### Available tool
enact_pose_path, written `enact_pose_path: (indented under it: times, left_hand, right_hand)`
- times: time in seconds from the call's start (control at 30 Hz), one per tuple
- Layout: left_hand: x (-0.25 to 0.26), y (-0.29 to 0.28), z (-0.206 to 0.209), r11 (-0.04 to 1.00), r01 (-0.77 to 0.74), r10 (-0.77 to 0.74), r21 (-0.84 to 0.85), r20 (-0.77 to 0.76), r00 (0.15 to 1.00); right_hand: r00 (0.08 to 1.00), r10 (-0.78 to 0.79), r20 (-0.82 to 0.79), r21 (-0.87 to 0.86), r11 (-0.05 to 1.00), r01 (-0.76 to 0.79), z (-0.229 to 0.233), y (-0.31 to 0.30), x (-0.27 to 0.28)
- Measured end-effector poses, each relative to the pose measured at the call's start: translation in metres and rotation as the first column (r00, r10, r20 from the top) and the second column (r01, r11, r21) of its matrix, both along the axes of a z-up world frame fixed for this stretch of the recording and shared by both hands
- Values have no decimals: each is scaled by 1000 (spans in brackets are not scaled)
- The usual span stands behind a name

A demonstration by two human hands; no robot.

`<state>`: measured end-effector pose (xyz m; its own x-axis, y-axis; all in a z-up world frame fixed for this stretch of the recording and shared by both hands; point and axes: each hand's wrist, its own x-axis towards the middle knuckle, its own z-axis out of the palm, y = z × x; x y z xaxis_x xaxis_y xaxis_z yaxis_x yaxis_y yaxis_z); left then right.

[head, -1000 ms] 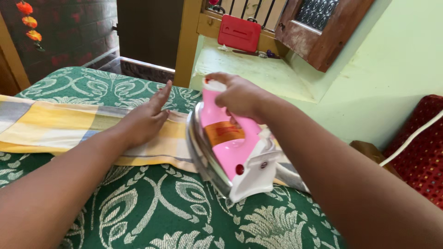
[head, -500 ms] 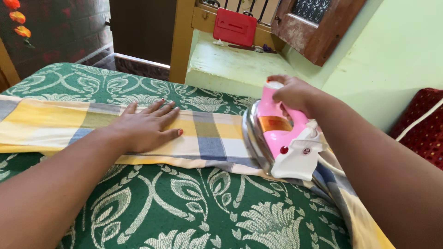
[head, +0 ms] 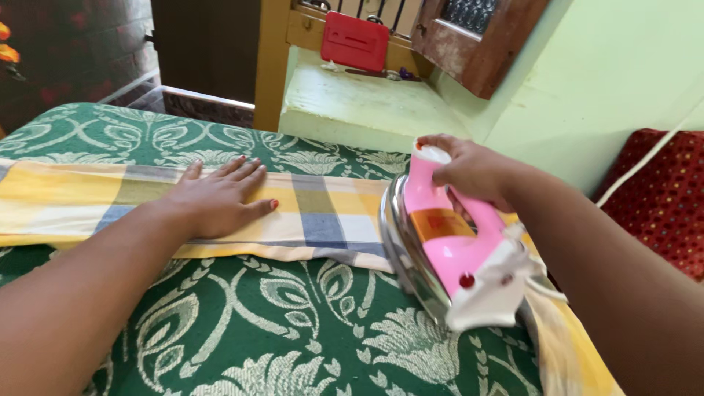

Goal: The person folds a striped cloth on a green patterned ironing board and uses a pink electric iron to press it. They repeatedly smooth the fabric with their hands and move the iron back and forth across the cloth to remove wrinkles.

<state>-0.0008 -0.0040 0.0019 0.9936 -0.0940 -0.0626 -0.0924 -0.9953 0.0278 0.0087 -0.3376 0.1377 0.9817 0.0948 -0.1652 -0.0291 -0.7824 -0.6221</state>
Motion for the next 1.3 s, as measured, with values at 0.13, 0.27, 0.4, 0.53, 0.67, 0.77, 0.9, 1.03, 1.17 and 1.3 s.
enact_pose_path:
  times: [0.13,0.27,0.4,0.53,0.67,0.77,0.9,1.03,1.17,1.3]
  left_hand:
    - [4,1,-2,1000,2,-2,13,4,1000]
    - [7,3,-7,1000,6,-7,16,21,1000]
    - [7,3,-6,1000,2,-3,25,13,1000]
    - [6,2,-2,1000,-21,21,19,-14,1000]
    - [5,-3,4,996,-78,81,41,-87,993]
    - [6,-2,7,993,-115,119,41,-125,985]
    - [13,8,4,995,-96,99,27,-134,986]
    - [19,31,1,986,-158,164,44,-184,969]
    - [26,44,-6,987,-161,162,19,-171,972]
    - [30,43,-3,989,-146,149,39,-127,981]
  right_hand:
    - [999,26,35,10,1000,-26,-2,1,-33]
    - [995,0,98,-20,1000,2,-4,-5,-13]
    - [992,-30,124,5,1000,29,-9,-13,35]
    - [990,-45,133,49,998,39,-16,-21,82]
    - [993,-72,89,113,992,62,-19,-19,96]
    - [995,-58,87,116,992,48,-19,-10,89]
    - [996,7,94,139,990,-21,-18,10,79]
    - [993,71,90,155,984,-84,-18,38,75]
    - [984,142,109,165,973,-159,-23,71,75]
    - [967,219,131,148,960,-238,-24,102,73]
